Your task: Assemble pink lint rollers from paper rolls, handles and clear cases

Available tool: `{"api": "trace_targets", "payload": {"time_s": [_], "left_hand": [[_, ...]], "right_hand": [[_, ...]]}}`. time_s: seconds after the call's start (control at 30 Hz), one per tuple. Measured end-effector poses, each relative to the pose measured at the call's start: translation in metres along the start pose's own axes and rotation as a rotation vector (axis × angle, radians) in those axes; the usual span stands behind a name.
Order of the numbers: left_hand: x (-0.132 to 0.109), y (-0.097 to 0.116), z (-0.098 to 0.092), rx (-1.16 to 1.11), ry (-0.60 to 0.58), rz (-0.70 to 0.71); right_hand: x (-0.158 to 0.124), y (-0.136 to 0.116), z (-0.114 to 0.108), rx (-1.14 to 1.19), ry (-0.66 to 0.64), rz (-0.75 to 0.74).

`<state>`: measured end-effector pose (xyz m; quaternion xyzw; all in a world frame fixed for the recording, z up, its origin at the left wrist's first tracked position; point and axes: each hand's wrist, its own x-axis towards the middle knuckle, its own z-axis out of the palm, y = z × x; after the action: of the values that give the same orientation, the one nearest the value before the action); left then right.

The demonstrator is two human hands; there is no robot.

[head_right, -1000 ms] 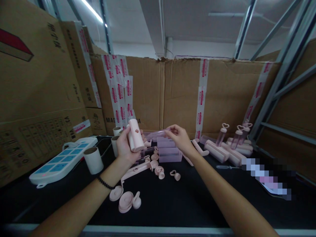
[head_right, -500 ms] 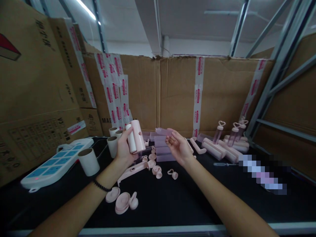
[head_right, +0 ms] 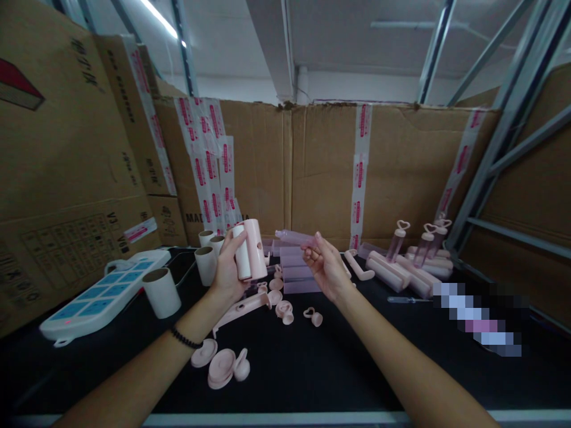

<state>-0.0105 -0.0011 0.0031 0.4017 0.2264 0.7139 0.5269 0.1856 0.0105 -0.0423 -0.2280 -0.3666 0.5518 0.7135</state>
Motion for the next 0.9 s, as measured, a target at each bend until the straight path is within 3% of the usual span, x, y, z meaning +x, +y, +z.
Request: {"api": "trace_targets", "payload": {"time_s": [0.23,0.4,0.9], "left_hand": [[0.002,-0.004,-0.004,0.038,0.021,0.033],[0.005,-0.006,-0.007,0.041,0.009,0.039],[0.003,-0.005,-0.005,0.087,-0.042,0.014]], "right_hand": [[-0.006,-0.008,0.005,-0.182,-0.149,-0.216],[-0.009,-0.009,0.004,-0.392,-0.152,-0.368],[-0.017,-0.019,0.008,-0.631,-0.216,-0.489]]}}
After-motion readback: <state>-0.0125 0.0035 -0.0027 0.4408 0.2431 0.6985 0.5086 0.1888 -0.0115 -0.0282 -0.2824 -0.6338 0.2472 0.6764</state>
